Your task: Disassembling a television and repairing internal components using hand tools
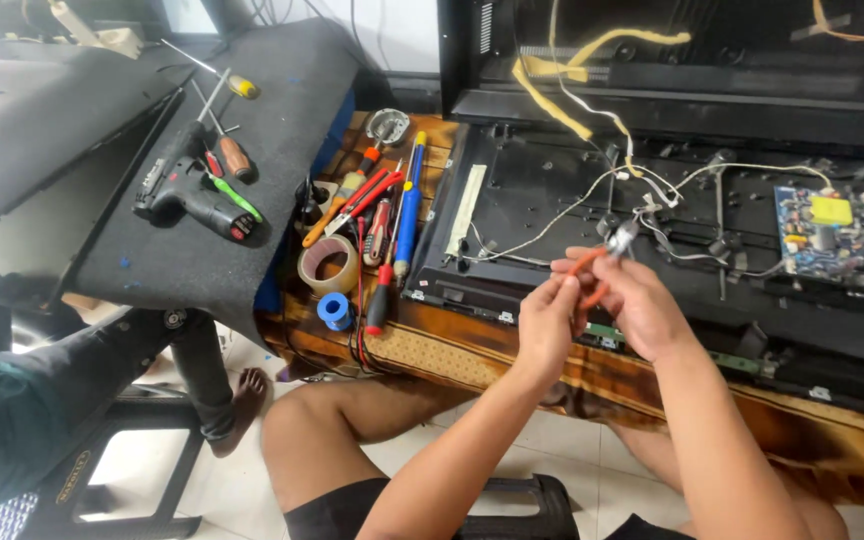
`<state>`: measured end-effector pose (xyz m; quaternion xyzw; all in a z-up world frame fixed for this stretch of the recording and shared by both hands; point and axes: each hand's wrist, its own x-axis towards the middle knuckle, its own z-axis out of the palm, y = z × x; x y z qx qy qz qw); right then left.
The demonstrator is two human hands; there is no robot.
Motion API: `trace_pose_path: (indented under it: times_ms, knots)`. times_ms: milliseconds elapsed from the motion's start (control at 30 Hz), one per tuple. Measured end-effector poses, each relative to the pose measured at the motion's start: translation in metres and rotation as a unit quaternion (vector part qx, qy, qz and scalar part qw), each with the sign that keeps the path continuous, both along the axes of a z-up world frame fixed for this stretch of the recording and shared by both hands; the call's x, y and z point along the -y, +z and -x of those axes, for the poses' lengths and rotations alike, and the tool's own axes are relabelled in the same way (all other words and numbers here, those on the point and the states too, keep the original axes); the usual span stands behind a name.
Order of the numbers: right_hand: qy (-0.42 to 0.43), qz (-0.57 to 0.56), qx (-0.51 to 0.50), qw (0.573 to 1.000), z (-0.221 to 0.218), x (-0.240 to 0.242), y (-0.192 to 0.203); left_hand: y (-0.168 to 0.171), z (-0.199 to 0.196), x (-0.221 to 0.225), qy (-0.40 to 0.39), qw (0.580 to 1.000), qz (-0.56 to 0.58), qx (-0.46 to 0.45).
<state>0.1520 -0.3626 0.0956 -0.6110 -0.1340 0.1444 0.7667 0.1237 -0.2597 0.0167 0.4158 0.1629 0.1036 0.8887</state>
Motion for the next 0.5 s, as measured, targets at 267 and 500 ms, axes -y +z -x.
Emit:
trace_pose_path:
  times_ms: [267,500]
  knots:
    - [-0.247,0.225,0.192,0.923,-0.046,0.051,-0.031,0.027,0.008,-0.074,0.066,0.706,-0.704,0.033]
    - [-0.273,0.52,0.401,0.703,-0.082,0.046,-0.106,-0.004,-0.092,-0.181,0.134,0.557,-0.811,-0.12]
